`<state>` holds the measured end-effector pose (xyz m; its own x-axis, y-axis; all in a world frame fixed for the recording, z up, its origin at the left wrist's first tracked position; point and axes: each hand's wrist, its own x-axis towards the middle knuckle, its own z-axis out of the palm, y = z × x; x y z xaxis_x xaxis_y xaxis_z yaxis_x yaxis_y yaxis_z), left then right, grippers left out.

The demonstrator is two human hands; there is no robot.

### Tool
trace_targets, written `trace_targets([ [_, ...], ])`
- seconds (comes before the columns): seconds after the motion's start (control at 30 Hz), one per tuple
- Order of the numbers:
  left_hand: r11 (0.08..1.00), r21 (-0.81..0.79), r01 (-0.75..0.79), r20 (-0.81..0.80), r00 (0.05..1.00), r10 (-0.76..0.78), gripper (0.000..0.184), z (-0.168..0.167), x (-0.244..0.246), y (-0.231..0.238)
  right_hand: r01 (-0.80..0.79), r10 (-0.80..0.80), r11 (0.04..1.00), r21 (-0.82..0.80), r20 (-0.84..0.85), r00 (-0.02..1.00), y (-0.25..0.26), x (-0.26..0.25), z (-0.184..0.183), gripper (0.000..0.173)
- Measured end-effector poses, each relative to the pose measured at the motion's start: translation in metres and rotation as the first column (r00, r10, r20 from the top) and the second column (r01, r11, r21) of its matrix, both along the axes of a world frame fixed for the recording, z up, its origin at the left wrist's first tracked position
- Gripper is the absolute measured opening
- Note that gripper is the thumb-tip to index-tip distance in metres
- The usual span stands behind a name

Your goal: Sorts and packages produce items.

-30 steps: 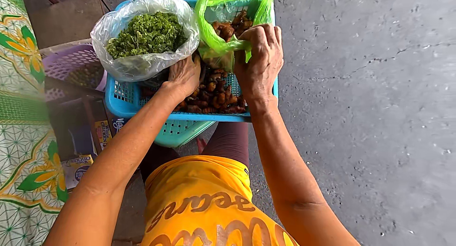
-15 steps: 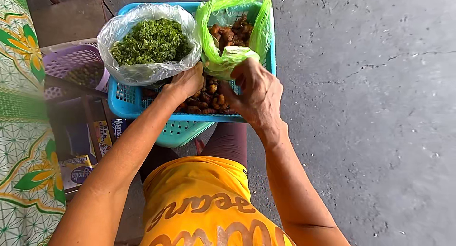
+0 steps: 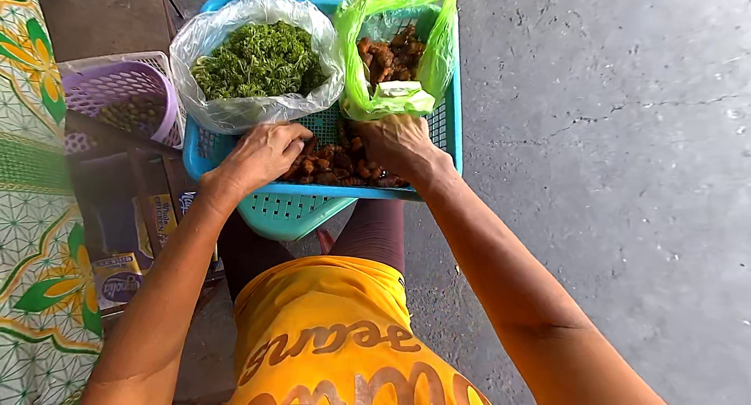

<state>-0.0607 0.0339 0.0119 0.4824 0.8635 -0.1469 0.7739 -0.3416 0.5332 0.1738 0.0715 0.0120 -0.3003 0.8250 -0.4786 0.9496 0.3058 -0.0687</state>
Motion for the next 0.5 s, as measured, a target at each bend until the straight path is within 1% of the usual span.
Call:
trace_targets([
  [0.07,0.992,0.068,-0.107,0.116,0.988,0.099,0.033,0.001,-0.014,-0.009,0.002,-0.003,1.000,0.011,0.056,0.998,0.003,-0.005,0.001,0.028],
  [0.13,0.974,0.082,-0.212,0.134,0.971,0.200,0.034,0.001,-0.024,-0.017,0.019,-0.021,0.999,0.040,0.069,0.997,0.000,-0.004,0.001,0.030],
  [0.2,0.960,0.051,-0.274,0.074,0.960,0.269,0.035,-0.002,-0.030,-0.022,0.036,-0.036,0.999,0.010,0.045,0.998,-0.001,0.003,0.003,0.031],
  [0.23,0.958,0.017,-0.286,0.029,0.958,0.285,0.034,-0.003,-0.031,-0.023,0.034,-0.033,0.999,-0.025,0.009,0.999,-0.002,0.010,0.005,0.028],
  [0.3,0.953,-0.053,-0.297,-0.047,0.954,0.295,0.034,-0.004,-0.029,-0.021,-0.017,0.013,0.998,-0.053,-0.084,0.996,-0.008,0.026,0.010,0.022],
  [0.33,0.951,-0.070,-0.302,-0.072,0.952,0.297,0.034,-0.005,-0.027,-0.018,-0.029,0.024,0.999,-0.035,-0.135,0.991,-0.015,0.032,0.013,0.019],
  [0.37,0.949,-0.079,-0.304,-0.091,0.951,0.297,0.034,-0.006,-0.025,-0.016,-0.031,0.034,0.999,0.018,-0.185,0.982,-0.024,0.037,0.015,0.016],
  [0.4,0.948,-0.086,-0.305,-0.112,0.949,0.295,0.034,-0.006,-0.024,-0.015,-0.020,0.030,0.999,0.050,-0.201,0.979,-0.030,0.039,0.017,0.015],
  [0.47,0.947,-0.076,-0.313,-0.146,0.943,0.300,0.034,-0.005,-0.020,-0.015,-0.017,0.042,0.994,0.103,-0.242,0.969,-0.035,0.038,0.020,0.013],
  [0.5,0.947,-0.059,-0.315,-0.147,0.941,0.304,0.034,-0.005,-0.020,-0.016,-0.033,0.076,0.989,0.146,-0.297,0.952,-0.035,0.036,0.020,0.014],
])
